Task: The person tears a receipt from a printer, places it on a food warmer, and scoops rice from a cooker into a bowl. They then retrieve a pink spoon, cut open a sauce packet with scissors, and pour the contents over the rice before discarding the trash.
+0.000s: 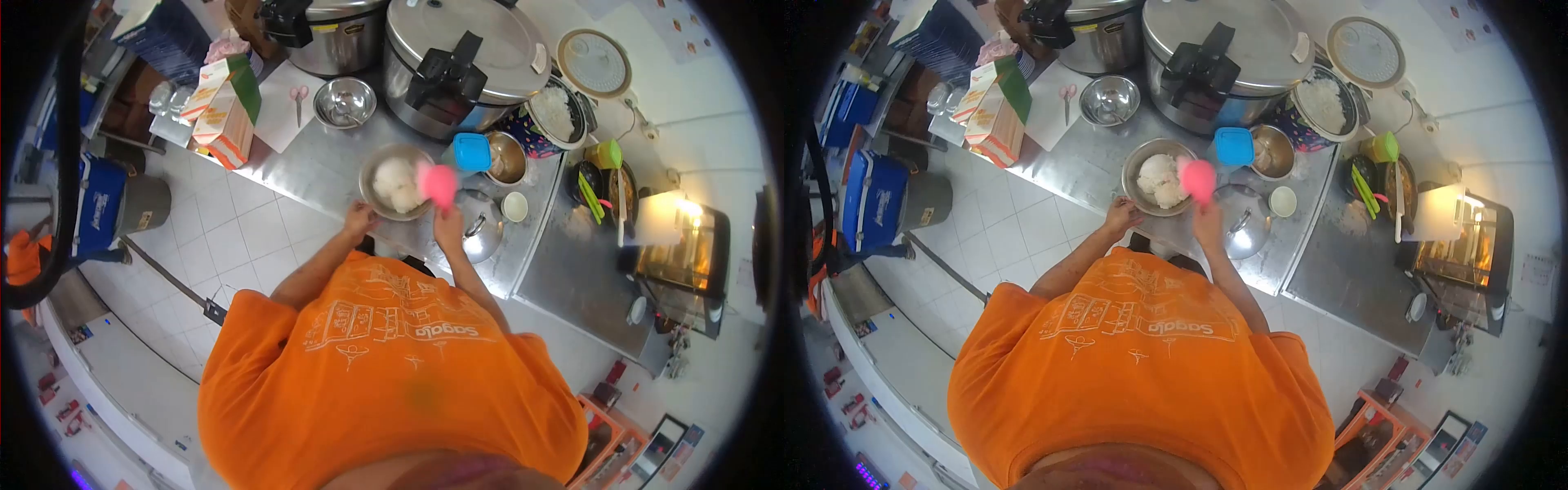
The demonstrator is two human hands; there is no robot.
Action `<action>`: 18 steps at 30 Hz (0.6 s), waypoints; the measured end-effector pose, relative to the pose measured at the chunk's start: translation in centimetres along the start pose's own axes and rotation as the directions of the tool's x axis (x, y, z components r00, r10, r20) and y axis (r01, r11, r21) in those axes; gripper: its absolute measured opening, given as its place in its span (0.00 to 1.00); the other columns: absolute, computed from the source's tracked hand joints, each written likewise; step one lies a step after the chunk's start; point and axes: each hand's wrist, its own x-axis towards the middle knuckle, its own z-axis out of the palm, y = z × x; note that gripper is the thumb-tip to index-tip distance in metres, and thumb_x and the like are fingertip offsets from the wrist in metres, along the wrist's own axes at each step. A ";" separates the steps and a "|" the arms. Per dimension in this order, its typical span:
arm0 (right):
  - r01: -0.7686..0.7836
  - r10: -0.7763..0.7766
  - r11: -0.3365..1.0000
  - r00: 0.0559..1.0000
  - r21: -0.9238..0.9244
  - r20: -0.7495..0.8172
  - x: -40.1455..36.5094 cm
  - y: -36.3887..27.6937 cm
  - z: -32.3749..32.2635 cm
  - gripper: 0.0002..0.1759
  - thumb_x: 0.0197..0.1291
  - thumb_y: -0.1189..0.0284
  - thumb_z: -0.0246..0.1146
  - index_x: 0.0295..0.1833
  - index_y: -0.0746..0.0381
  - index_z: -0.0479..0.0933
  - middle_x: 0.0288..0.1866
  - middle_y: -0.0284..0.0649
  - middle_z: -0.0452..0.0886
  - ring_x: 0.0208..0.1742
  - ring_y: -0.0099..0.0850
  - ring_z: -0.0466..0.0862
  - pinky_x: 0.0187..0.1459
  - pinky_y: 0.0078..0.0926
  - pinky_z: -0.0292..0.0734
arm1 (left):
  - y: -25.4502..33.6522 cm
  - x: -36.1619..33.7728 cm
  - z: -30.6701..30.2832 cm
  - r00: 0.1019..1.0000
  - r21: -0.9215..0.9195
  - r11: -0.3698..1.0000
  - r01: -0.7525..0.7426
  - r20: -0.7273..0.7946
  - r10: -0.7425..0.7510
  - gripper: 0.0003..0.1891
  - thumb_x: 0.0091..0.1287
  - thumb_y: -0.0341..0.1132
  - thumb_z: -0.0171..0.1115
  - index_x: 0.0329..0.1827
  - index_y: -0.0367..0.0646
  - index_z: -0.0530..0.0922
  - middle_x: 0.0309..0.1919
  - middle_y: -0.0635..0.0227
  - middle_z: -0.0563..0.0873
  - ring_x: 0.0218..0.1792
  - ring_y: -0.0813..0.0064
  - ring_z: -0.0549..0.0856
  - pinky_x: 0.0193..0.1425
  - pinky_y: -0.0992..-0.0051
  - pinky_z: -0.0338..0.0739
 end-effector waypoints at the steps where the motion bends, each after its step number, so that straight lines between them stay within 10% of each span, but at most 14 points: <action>1: -0.008 0.008 1.000 1.000 0.000 -0.019 -0.8 1.0 1.6 0.12 0.64 0.69 0.55 0.45 0.66 0.77 0.27 0.51 0.79 0.25 0.39 0.80 0.29 0.35 0.70 | -0.4 0.3 -0.5 1.000 0.014 1.000 0.003 0.015 -0.004 0.13 0.69 0.34 0.54 0.52 0.43 0.63 0.49 0.60 0.74 0.48 0.61 0.80 0.52 0.60 0.79; 3: 0.197 -0.201 0.975 0.979 -0.105 -0.020 -1.0 3.8 4.3 0.11 0.65 0.69 0.55 0.44 0.66 0.76 0.22 0.47 0.76 0.22 0.31 0.78 0.26 0.32 0.69 | -0.6 1.4 -1.2 1.000 0.069 0.998 -0.015 -0.006 0.015 0.15 0.69 0.34 0.55 0.54 0.42 0.64 0.49 0.60 0.75 0.47 0.64 0.81 0.53 0.62 0.79; 7: 0.123 -0.098 0.989 0.961 0.084 -0.259 0.0 0.4 0.1 0.11 0.67 0.68 0.55 0.42 0.65 0.76 0.19 0.41 0.75 0.18 0.25 0.74 0.22 0.28 0.68 | -0.4 2.6 -3.9 0.995 0.063 0.996 -0.069 0.071 0.064 0.18 0.65 0.38 0.62 0.52 0.38 0.70 0.39 0.62 0.80 0.36 0.70 0.82 0.38 0.72 0.79; 9: 0.196 0.051 0.841 0.899 0.504 -0.435 1.6 -0.2 -4.7 0.11 0.70 0.67 0.52 0.43 0.63 0.75 0.18 0.35 0.73 0.16 0.23 0.72 0.18 0.23 0.66 | 1.7 0.2 -3.4 0.995 0.059 0.997 -0.040 0.090 0.034 0.19 0.65 0.41 0.62 0.53 0.41 0.70 0.41 0.64 0.79 0.38 0.71 0.81 0.39 0.71 0.79; 13: 0.483 0.060 0.769 0.597 0.418 -0.800 14.2 -5.2 -20.0 0.14 0.70 0.63 0.53 0.36 0.61 0.71 0.17 0.31 0.70 0.14 0.22 0.71 0.15 0.22 0.65 | 2.3 -0.6 -4.7 0.993 0.089 0.993 -0.079 -0.083 0.086 0.20 0.66 0.45 0.59 0.56 0.47 0.69 0.44 0.68 0.78 0.42 0.71 0.79 0.42 0.67 0.78; 18: 0.468 0.146 0.728 0.609 0.502 -0.780 33.1 -2.8 -35.7 0.18 0.65 0.57 0.57 0.41 0.64 0.73 0.19 0.38 0.70 0.12 0.29 0.72 0.12 0.30 0.67 | 3.3 -1.0 -6.7 0.963 0.072 0.992 -0.104 -0.243 0.119 0.26 0.67 0.51 0.56 0.64 0.50 0.64 0.57 0.64 0.73 0.54 0.63 0.75 0.55 0.59 0.74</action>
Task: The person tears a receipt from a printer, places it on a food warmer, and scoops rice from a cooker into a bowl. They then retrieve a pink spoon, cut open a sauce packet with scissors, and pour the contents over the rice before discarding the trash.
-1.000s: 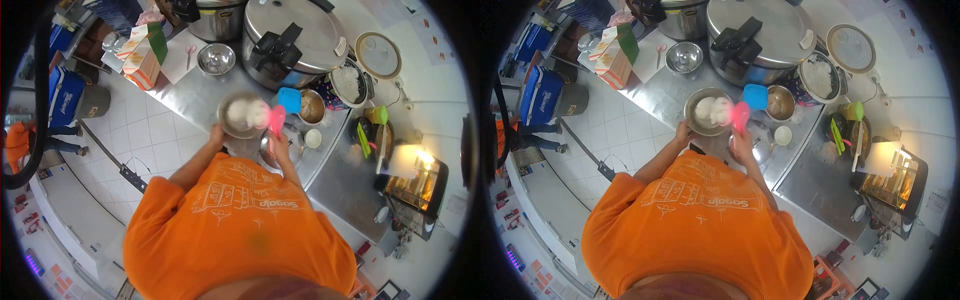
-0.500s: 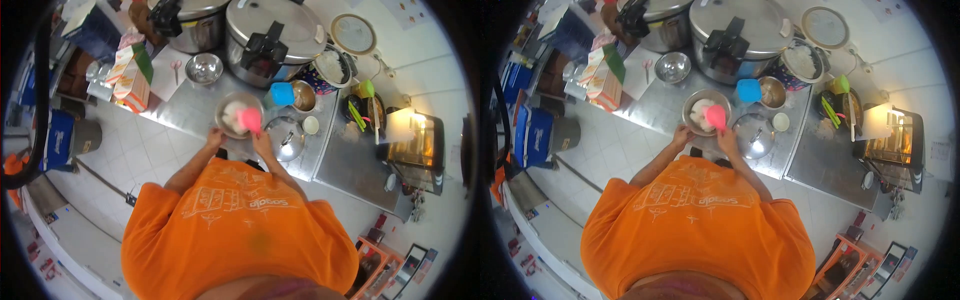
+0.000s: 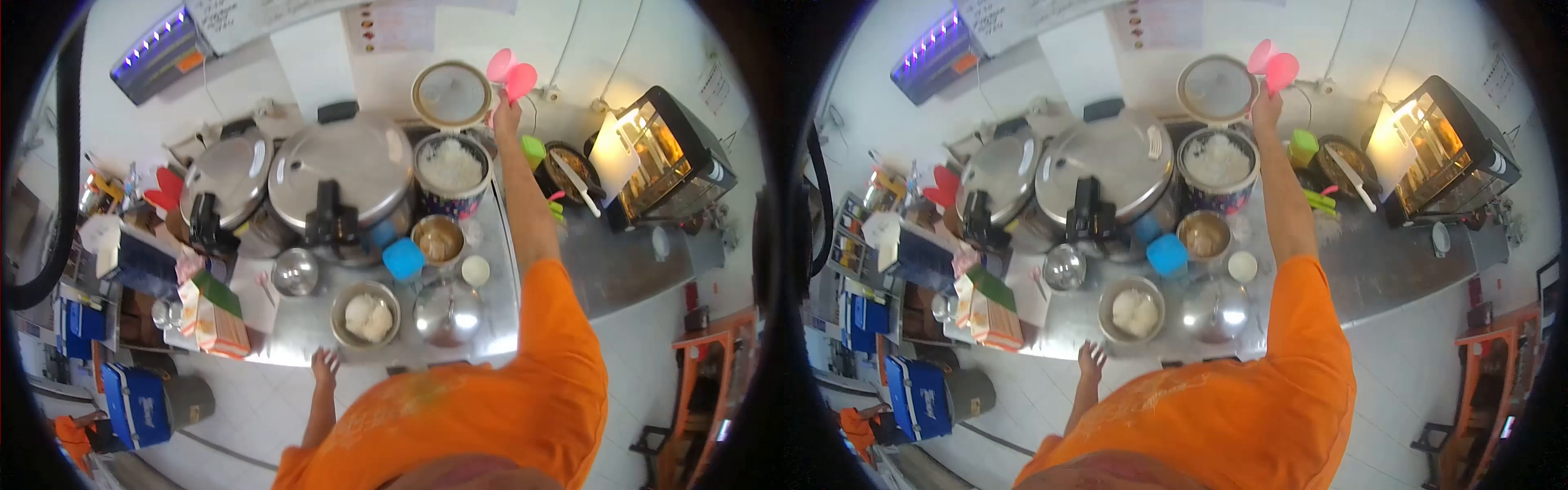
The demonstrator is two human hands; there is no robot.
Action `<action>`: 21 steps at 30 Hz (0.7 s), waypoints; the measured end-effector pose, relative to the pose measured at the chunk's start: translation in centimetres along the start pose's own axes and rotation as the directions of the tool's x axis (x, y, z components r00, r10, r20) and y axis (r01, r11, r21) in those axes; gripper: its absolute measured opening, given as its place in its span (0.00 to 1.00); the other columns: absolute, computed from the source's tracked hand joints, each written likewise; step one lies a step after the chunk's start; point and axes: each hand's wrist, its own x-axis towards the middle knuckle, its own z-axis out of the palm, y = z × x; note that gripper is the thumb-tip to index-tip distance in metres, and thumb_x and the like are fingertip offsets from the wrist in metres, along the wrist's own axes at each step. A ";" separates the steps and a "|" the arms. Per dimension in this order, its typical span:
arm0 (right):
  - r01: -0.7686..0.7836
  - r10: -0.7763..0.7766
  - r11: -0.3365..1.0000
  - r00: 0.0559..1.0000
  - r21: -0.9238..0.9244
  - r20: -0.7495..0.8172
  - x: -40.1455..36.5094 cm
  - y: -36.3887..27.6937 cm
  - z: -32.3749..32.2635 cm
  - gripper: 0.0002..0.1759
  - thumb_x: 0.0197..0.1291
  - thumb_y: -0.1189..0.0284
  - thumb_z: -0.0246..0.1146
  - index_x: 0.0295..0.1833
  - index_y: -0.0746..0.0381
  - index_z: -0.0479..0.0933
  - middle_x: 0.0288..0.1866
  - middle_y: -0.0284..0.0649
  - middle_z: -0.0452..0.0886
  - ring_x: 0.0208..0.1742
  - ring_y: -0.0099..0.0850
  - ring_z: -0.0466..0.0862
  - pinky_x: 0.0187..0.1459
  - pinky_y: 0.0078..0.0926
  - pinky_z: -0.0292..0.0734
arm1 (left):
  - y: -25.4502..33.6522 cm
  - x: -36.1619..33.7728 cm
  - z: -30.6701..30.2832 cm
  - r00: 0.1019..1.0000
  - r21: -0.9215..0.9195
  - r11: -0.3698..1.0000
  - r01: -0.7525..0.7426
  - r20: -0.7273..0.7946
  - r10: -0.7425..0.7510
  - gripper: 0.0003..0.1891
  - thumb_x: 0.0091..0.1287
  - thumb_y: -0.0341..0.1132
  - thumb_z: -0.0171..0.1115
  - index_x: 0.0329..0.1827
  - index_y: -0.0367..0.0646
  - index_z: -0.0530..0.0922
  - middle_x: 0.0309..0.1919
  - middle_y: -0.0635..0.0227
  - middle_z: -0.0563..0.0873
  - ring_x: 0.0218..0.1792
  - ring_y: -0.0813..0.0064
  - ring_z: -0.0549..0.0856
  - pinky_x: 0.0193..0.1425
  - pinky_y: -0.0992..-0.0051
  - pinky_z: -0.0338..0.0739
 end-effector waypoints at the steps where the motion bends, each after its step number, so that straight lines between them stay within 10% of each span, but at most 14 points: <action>1: -0.090 0.090 0.996 0.996 0.013 0.002 3.4 0.4 1.3 0.19 0.65 0.57 0.57 0.43 0.64 0.73 0.19 0.39 0.71 0.12 0.31 0.73 0.12 0.30 0.68 | 0.1 0.0 -0.4 1.000 -0.027 1.000 -0.010 -0.028 0.010 0.28 0.67 0.52 0.56 0.66 0.51 0.62 0.60 0.63 0.71 0.57 0.62 0.74 0.57 0.58 0.72; 9: 0.033 0.090 0.913 0.956 -0.407 0.278 17.3 8.6 1.3 0.24 0.65 0.57 0.54 0.52 0.67 0.73 0.21 0.41 0.76 0.12 0.33 0.75 0.11 0.31 0.70 | -3.7 -5.2 -1.3 0.963 -0.382 0.924 -0.027 -0.258 -0.079 0.34 0.69 0.55 0.51 0.74 0.53 0.54 0.72 0.69 0.60 0.67 0.65 0.67 0.63 0.58 0.67; 13: -0.089 0.416 0.805 0.790 -0.587 0.450 11.7 3.4 -2.5 0.24 0.64 0.56 0.53 0.50 0.67 0.75 0.32 0.46 0.84 0.16 0.30 0.78 0.18 0.32 0.74 | -7.0 -8.1 -0.3 0.913 -0.504 0.861 0.072 -0.314 -0.261 0.30 0.68 0.55 0.53 0.70 0.57 0.60 0.66 0.75 0.68 0.56 0.68 0.75 0.58 0.59 0.71; 17: 0.672 -0.164 0.648 0.583 -0.359 0.796 3.0 10.8 -3.3 0.23 0.64 0.54 0.54 0.59 0.55 0.73 0.36 0.48 0.83 0.35 0.39 0.84 0.37 0.42 0.78 | -8.0 -7.6 1.0 0.902 -0.547 0.830 0.107 -0.298 -0.313 0.28 0.68 0.55 0.53 0.68 0.57 0.63 0.64 0.76 0.69 0.55 0.70 0.73 0.58 0.60 0.70; 19: 0.690 0.265 0.370 0.563 -0.622 0.783 -1.5 6.4 -3.0 0.23 0.64 0.57 0.53 0.63 0.49 0.72 0.45 0.51 0.81 0.47 0.45 0.82 0.51 0.42 0.76 | -6.6 -6.3 2.0 0.954 -0.381 0.913 0.147 -0.189 -0.232 0.29 0.68 0.55 0.53 0.69 0.57 0.62 0.65 0.73 0.68 0.60 0.68 0.71 0.60 0.59 0.69; 21: 0.685 0.255 0.326 0.600 -0.651 0.758 -3.2 7.9 -3.2 0.24 0.64 0.58 0.54 0.66 0.47 0.68 0.45 0.48 0.82 0.46 0.46 0.82 0.50 0.43 0.76 | -5.3 -4.3 2.4 0.975 -0.260 0.958 0.122 -0.146 -0.164 0.29 0.68 0.54 0.53 0.70 0.56 0.61 0.65 0.71 0.68 0.63 0.66 0.70 0.61 0.58 0.69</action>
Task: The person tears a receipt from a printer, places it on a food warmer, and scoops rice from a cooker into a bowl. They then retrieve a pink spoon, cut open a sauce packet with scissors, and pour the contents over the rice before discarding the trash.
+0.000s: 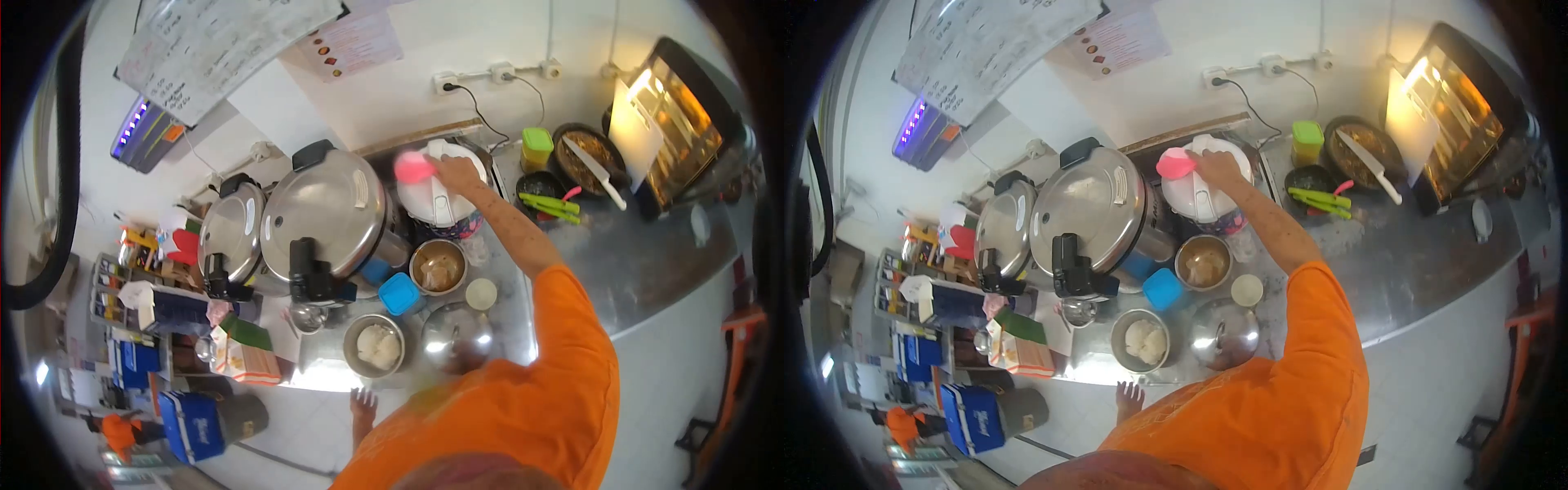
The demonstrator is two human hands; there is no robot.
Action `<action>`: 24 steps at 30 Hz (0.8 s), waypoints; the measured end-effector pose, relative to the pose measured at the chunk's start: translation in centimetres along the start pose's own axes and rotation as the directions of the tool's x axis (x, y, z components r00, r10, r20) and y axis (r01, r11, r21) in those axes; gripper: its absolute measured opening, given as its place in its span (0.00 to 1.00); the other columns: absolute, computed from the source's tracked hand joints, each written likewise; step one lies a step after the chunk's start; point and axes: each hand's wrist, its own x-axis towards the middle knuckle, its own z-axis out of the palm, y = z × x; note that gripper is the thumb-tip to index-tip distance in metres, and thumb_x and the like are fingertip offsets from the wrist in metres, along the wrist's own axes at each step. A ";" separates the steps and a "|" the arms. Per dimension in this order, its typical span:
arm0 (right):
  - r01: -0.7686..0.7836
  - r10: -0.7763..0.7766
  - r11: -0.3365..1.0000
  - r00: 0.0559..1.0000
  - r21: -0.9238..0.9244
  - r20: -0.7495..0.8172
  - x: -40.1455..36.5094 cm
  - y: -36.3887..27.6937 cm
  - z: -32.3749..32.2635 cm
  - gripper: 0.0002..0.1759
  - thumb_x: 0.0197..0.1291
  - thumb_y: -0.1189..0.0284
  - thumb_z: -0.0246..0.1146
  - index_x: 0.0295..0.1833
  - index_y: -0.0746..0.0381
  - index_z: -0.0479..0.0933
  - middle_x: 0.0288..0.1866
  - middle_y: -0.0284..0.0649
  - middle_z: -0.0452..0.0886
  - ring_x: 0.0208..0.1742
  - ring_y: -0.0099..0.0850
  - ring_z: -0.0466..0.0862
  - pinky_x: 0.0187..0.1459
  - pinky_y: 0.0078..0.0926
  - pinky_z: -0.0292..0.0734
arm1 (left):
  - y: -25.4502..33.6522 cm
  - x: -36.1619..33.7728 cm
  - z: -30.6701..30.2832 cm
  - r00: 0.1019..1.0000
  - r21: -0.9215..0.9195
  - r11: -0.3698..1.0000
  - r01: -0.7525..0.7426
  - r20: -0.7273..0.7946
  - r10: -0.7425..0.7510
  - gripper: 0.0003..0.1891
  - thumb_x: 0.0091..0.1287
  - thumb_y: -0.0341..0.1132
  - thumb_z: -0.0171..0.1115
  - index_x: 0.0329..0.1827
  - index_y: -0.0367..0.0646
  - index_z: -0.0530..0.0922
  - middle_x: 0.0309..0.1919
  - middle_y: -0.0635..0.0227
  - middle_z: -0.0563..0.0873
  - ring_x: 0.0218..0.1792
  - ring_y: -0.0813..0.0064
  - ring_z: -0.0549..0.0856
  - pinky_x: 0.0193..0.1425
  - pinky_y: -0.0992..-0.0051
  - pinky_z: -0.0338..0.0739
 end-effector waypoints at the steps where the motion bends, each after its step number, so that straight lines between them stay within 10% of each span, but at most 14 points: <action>1: -0.020 0.019 0.998 1.000 -0.053 -0.017 -0.4 -0.3 1.1 0.27 0.63 0.58 0.54 0.68 0.44 0.65 0.45 0.46 0.82 0.44 0.47 0.83 0.48 0.44 0.77 | 0.9 0.3 0.7 0.997 0.098 0.994 -0.044 0.065 0.037 0.30 0.68 0.54 0.53 0.71 0.55 0.60 0.66 0.69 0.67 0.65 0.65 0.68 0.62 0.58 0.68; 2: -0.050 0.048 0.998 0.998 -0.048 -0.029 -0.7 -0.4 2.0 0.27 0.63 0.58 0.54 0.68 0.44 0.65 0.45 0.46 0.82 0.44 0.47 0.83 0.48 0.44 0.77 | 1.7 0.6 1.6 0.995 0.150 0.987 -0.065 0.080 0.053 0.32 0.69 0.53 0.53 0.72 0.52 0.58 0.68 0.65 0.65 0.68 0.63 0.66 0.64 0.57 0.67; 4: -0.100 -0.173 0.923 0.755 -0.372 -0.632 -2.3 -1.5 1.7 0.23 0.65 0.61 0.53 0.66 0.45 0.69 0.42 0.40 0.82 0.42 0.44 0.83 0.45 0.42 0.78 | 2.9 1.2 3.0 0.990 0.134 0.989 -0.060 0.135 0.042 0.31 0.67 0.43 0.60 0.72 0.49 0.59 0.67 0.62 0.67 0.65 0.62 0.69 0.64 0.61 0.68; 6: -0.114 -0.154 0.931 0.737 -0.346 -0.659 -4.6 -3.0 0.3 0.22 0.64 0.62 0.54 0.64 0.47 0.69 0.40 0.41 0.82 0.39 0.45 0.83 0.41 0.43 0.78 | 2.4 5.3 1.7 0.924 0.343 0.884 -0.317 0.322 0.207 0.29 0.65 0.37 0.63 0.68 0.46 0.64 0.62 0.62 0.70 0.60 0.63 0.72 0.62 0.64 0.70; 8: -0.041 0.165 0.969 0.844 0.245 -0.511 -7.9 -3.6 -0.2 0.20 0.64 0.61 0.55 0.60 0.51 0.70 0.39 0.47 0.82 0.39 0.48 0.82 0.40 0.47 0.76 | 2.3 7.6 2.2 0.783 0.451 0.695 -0.561 0.562 0.268 0.26 0.62 0.31 0.66 0.64 0.44 0.69 0.58 0.62 0.73 0.55 0.63 0.75 0.61 0.66 0.72; 10: -0.181 0.299 0.933 0.872 0.313 -0.387 -13.5 -3.5 -0.3 0.19 0.64 0.61 0.56 0.58 0.53 0.70 0.38 0.48 0.82 0.39 0.50 0.81 0.39 0.48 0.75 | 2.5 8.3 2.1 0.841 0.514 0.683 -0.520 0.450 0.301 0.17 0.56 0.25 0.69 0.49 0.38 0.77 0.47 0.65 0.76 0.44 0.67 0.77 0.54 0.71 0.77; 11: -0.260 0.382 0.876 0.888 0.407 -0.255 -16.4 -4.0 0.0 0.18 0.63 0.60 0.56 0.56 0.54 0.71 0.37 0.50 0.82 0.38 0.51 0.81 0.38 0.48 0.74 | 2.3 9.8 0.9 0.607 0.443 0.417 -0.794 0.624 0.493 0.11 0.54 0.24 0.69 0.38 0.36 0.76 0.39 0.66 0.76 0.38 0.70 0.76 0.46 0.71 0.80; 12: -0.237 0.370 0.852 0.903 0.466 -0.218 -20.1 -3.9 0.1 0.19 0.62 0.59 0.56 0.55 0.55 0.72 0.36 0.50 0.82 0.38 0.51 0.81 0.38 0.49 0.74 | 2.6 9.1 0.8 0.592 0.436 0.406 -0.803 0.658 0.465 0.11 0.54 0.24 0.69 0.38 0.36 0.76 0.39 0.66 0.76 0.38 0.70 0.76 0.46 0.71 0.80; 14: -0.243 0.378 0.819 0.910 0.520 -0.170 -28.4 -3.3 -0.2 0.20 0.60 0.56 0.58 0.52 0.58 0.74 0.33 0.50 0.81 0.36 0.49 0.81 0.36 0.46 0.74 | 3.0 4.1 1.3 0.886 0.185 0.891 -0.413 0.306 0.347 0.09 0.54 0.22 0.66 0.35 0.36 0.75 0.37 0.63 0.77 0.37 0.70 0.77 0.41 0.70 0.81; 17: -0.470 0.499 0.764 0.865 0.442 0.057 -40.9 -2.2 0.3 0.21 0.59 0.56 0.60 0.48 0.61 0.78 0.30 0.48 0.80 0.33 0.44 0.81 0.36 0.39 0.74 | 3.0 4.7 -3.6 0.816 0.438 0.688 -0.579 0.307 0.491 0.07 0.54 0.24 0.65 0.33 0.36 0.75 0.34 0.62 0.79 0.34 0.72 0.78 0.38 0.67 0.81; 19: -0.587 0.615 0.637 0.778 0.499 0.129 -48.7 -1.3 0.9 0.19 0.60 0.58 0.59 0.47 0.62 0.79 0.30 0.49 0.80 0.32 0.41 0.80 0.36 0.38 0.74 | 3.6 2.8 -4.5 0.922 0.350 0.854 -0.385 0.103 0.373 0.06 0.54 0.25 0.64 0.32 0.36 0.75 0.33 0.63 0.79 0.34 0.73 0.78 0.37 0.68 0.80; 20: -0.603 0.681 0.576 0.727 0.552 0.085 -52.7 -0.6 2.0 0.18 0.61 0.60 0.58 0.46 0.63 0.80 0.30 0.49 0.81 0.32 0.41 0.80 0.35 0.37 0.73 | 4.6 3.5 -7.4 0.734 0.758 0.199 -0.621 0.472 0.489 0.07 0.54 0.26 0.64 0.34 0.37 0.76 0.35 0.64 0.80 0.34 0.73 0.78 0.37 0.68 0.80; 22: -0.618 0.748 0.514 0.662 0.595 0.042 -58.7 0.0 2.2 0.17 0.62 0.61 0.58 0.46 0.64 0.80 0.30 0.49 0.81 0.31 0.40 0.80 0.34 0.37 0.73 | 4.0 4.2 -7.5 0.550 0.573 -0.581 -0.578 0.799 0.242 0.08 0.54 0.26 0.64 0.36 0.37 0.76 0.36 0.65 0.81 0.34 0.73 0.78 0.38 0.68 0.80; 24: -0.717 0.845 0.393 0.528 0.576 0.080 -63.5 0.3 0.0 0.16 0.62 0.64 0.58 0.50 0.64 0.79 0.29 0.50 0.81 0.31 0.41 0.81 0.34 0.38 0.73 | 1.0 5.0 -5.8 0.889 0.491 0.773 -0.401 0.413 0.199 0.11 0.55 0.28 0.63 0.42 0.39 0.77 0.42 0.65 0.81 0.37 0.74 0.79 0.38 0.70 0.79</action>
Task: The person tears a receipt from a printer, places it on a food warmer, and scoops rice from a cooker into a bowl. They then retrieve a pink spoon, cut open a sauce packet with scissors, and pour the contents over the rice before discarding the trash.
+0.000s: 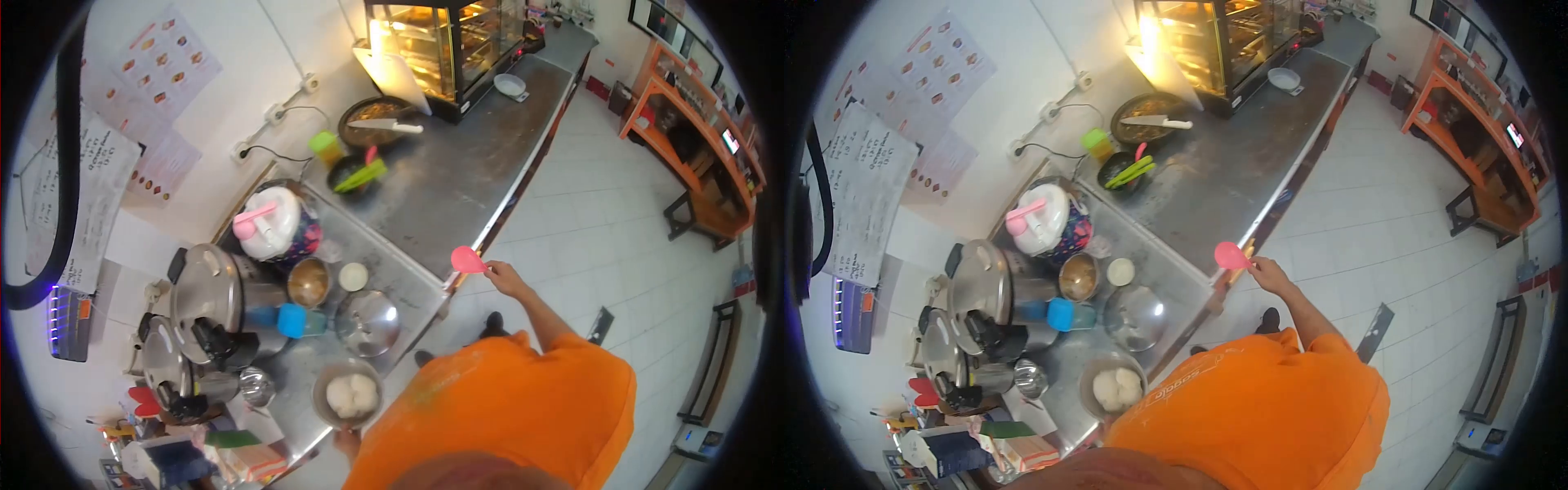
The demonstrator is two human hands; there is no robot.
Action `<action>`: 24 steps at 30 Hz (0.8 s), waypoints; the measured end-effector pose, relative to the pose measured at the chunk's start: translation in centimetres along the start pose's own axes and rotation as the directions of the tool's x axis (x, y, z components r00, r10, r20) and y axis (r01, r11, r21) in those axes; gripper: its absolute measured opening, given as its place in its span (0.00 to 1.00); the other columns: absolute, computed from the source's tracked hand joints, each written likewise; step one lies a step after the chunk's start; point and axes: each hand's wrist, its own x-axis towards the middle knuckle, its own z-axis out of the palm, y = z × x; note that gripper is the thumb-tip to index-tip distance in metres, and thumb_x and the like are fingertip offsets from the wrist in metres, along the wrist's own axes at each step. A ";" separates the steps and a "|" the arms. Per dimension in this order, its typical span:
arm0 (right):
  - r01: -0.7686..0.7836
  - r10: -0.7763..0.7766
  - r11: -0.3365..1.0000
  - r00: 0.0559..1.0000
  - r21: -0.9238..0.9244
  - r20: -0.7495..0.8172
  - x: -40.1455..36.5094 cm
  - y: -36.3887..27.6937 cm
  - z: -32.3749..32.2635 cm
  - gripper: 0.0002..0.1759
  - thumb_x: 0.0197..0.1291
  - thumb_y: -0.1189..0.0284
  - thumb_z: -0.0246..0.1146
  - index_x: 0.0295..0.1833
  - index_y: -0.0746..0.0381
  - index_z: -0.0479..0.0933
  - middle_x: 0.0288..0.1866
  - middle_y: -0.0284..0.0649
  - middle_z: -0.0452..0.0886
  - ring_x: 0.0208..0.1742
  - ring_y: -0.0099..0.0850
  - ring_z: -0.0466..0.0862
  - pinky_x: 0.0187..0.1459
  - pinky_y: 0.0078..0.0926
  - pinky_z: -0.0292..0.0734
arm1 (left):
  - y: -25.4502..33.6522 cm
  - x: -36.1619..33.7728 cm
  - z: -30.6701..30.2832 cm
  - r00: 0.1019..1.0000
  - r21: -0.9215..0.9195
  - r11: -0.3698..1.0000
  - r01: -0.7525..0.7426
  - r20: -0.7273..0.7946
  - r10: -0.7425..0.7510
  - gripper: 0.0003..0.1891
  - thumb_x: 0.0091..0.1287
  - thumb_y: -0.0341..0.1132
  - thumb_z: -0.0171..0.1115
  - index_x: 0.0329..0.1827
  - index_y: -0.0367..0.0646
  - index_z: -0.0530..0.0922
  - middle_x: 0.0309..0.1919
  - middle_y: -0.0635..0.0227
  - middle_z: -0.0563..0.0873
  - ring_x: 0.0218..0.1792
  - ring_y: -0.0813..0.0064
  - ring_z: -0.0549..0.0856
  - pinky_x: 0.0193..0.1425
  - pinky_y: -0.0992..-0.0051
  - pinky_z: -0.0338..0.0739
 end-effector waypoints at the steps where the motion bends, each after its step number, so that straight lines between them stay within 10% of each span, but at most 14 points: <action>1: -0.002 0.002 1.000 1.000 -0.016 0.000 -0.4 1.7 -1.1 0.16 0.62 0.64 0.58 0.50 0.64 0.79 0.29 0.50 0.81 0.31 0.41 0.81 0.34 0.38 0.73 | 1.0 -0.6 2.8 0.961 0.253 0.939 -0.232 0.208 0.182 0.13 0.57 0.29 0.63 0.45 0.39 0.76 0.43 0.65 0.80 0.38 0.74 0.79 0.39 0.70 0.79; 5: 0.008 -0.032 0.992 0.980 -0.125 -0.195 -0.8 6.7 -7.1 0.15 0.63 0.67 0.58 0.51 0.64 0.77 0.25 0.50 0.80 0.28 0.44 0.81 0.33 0.42 0.72 | 10.4 -13.9 29.4 0.864 -0.087 0.993 0.086 0.503 -0.031 0.08 0.62 0.36 0.62 0.42 0.47 0.75 0.38 0.74 0.77 0.42 0.75 0.76 0.47 0.64 0.73; 13: 0.139 -0.147 0.989 0.959 -0.050 -0.243 2.2 10.7 -18.6 0.11 0.66 0.72 0.56 0.49 0.64 0.79 0.22 0.47 0.76 0.20 0.34 0.72 0.27 0.28 0.69 | -4.0 -15.6 65.2 0.874 -0.262 0.915 0.306 0.459 -0.161 0.17 0.61 0.30 0.61 0.53 0.40 0.72 0.49 0.57 0.74 0.47 0.65 0.77 0.48 0.68 0.83; 15: 0.183 -0.185 0.983 0.956 -0.027 -0.230 5.2 11.2 -20.2 0.14 0.66 0.70 0.57 0.53 0.63 0.78 0.28 0.51 0.80 0.26 0.36 0.79 0.31 0.31 0.72 | -7.0 -16.4 69.7 0.896 -0.271 0.934 0.235 0.434 -0.100 0.19 0.62 0.33 0.62 0.55 0.40 0.71 0.50 0.56 0.74 0.46 0.63 0.79 0.46 0.68 0.82; 18: 0.167 -0.188 0.970 0.976 -0.179 -0.109 10.7 8.4 -22.2 0.16 0.66 0.69 0.55 0.53 0.66 0.77 0.43 0.56 0.82 0.46 0.49 0.83 0.46 0.38 0.76 | -5.4 -20.3 72.7 0.787 -0.083 0.865 0.495 0.464 -0.405 0.23 0.63 0.42 0.63 0.58 0.42 0.68 0.51 0.57 0.74 0.46 0.60 0.80 0.44 0.68 0.82; 24: 0.143 -0.130 0.982 0.986 -0.126 0.105 26.0 5.2 -19.0 0.17 0.63 0.65 0.56 0.47 0.66 0.80 0.42 0.55 0.83 0.46 0.48 0.83 0.47 0.39 0.75 | -0.3 -17.2 74.7 0.817 0.180 0.977 0.111 0.544 -0.192 0.26 0.69 0.40 0.57 0.68 0.47 0.60 0.51 0.58 0.75 0.41 0.63 0.83 0.43 0.62 0.83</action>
